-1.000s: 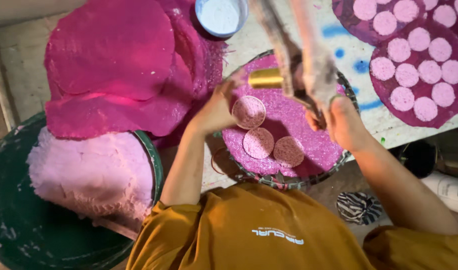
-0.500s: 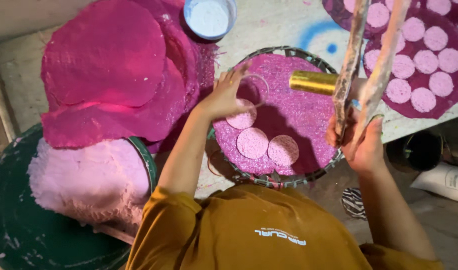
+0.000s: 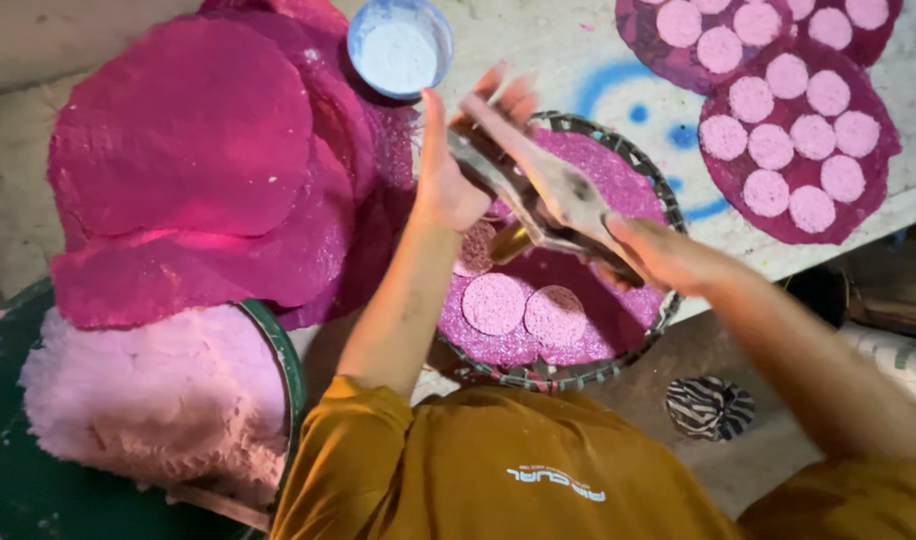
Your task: The person uses a wooden handheld press to form circular pink snacks from a mass of dough in a bucket and arranges the molded items onto large circular trays.
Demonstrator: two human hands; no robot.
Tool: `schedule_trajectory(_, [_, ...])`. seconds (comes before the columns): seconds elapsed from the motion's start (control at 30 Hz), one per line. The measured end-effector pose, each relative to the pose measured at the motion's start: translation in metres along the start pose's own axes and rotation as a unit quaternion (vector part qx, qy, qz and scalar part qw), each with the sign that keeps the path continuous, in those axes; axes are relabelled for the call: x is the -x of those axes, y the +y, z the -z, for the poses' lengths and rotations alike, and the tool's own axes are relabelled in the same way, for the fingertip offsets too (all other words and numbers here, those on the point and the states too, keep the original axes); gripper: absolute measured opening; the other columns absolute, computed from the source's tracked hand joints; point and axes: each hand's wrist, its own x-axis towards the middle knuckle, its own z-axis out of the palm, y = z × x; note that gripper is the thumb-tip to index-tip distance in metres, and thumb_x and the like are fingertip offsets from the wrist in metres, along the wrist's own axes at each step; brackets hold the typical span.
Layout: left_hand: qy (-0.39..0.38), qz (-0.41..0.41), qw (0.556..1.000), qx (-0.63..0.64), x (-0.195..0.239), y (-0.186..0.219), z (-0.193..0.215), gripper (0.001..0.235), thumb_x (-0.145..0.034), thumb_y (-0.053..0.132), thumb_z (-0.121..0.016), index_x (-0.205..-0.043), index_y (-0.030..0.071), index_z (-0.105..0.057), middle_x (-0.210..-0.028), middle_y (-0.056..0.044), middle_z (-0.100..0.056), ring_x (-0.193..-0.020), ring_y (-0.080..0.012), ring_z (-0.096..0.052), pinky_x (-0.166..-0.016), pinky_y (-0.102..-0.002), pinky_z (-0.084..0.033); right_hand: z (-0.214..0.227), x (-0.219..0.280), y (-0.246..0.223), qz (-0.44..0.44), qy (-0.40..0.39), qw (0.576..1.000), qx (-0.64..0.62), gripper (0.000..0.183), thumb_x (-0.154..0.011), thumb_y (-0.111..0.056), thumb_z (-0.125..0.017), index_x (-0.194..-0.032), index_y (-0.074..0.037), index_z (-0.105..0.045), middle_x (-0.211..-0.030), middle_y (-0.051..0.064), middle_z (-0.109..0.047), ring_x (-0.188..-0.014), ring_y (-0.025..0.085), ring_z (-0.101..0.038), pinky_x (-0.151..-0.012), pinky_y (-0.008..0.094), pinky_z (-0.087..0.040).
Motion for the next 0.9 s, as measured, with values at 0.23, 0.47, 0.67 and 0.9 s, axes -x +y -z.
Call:
schedule_trajectory(0.23, [0.121, -0.168, 0.977, 0.052, -0.019, 0.025, 0.022, 0.054, -0.095, 0.068, -0.048, -0.088, 0.014, -0.051, -0.071, 0.004, -0.043, -0.070, -0.0152, -0.046, -0.086, -0.041, -0.044, -0.004, -0.029, -0.100, 0.040, 0.070, 0.957, 0.278, 0.077, -0.103, -0.063, -0.033, -0.074, 0.001, -0.064, -0.064, 0.012, -0.060, -0.061, 0.025, -0.060, -0.060, 0.040, -0.049])
schedule_trajectory(0.47, [0.085, -0.175, 0.978, 0.079, -0.007, 0.035, 0.055, 0.050, -0.097, 0.065, -0.051, -0.081, 0.018, -0.046, -0.069, 0.006, -0.038, -0.066, -0.0137, -0.041, -0.080, -0.036, -0.040, -0.027, -0.041, -0.112, 0.104, 0.065, 0.931, 0.344, 0.076, -0.103, -0.062, -0.035, -0.077, 0.002, -0.066, -0.062, 0.020, -0.060, -0.065, 0.036, -0.061, -0.068, 0.049, -0.049])
schedule_trajectory(0.67, [0.128, -0.179, 0.970, 0.102, -0.024, 0.002, 0.062, 0.043, -0.096, 0.055, -0.049, -0.076, 0.018, -0.043, -0.065, 0.006, -0.034, -0.062, -0.0132, -0.037, -0.076, -0.036, -0.039, -0.008, -0.029, -0.113, 0.097, 0.110, 0.898, 0.415, 0.071, -0.100, -0.064, -0.035, -0.099, -0.005, -0.074, -0.077, 0.023, -0.068, -0.075, 0.042, -0.066, -0.072, 0.052, -0.050])
schedule_trajectory(0.9, [0.152, -0.197, 0.966, 0.069, -0.048, 0.022, 0.048, 0.044, -0.095, 0.055, -0.041, -0.071, 0.019, -0.038, -0.058, 0.006, -0.028, -0.053, -0.0126, -0.028, -0.065, -0.034, -0.033, -0.018, -0.038, -0.114, 0.147, 0.200, 0.874, 0.419, 0.065, -0.100, -0.064, -0.038, -0.120, -0.013, -0.072, -0.087, 0.025, -0.071, -0.088, 0.048, -0.067, -0.077, 0.055, -0.052])
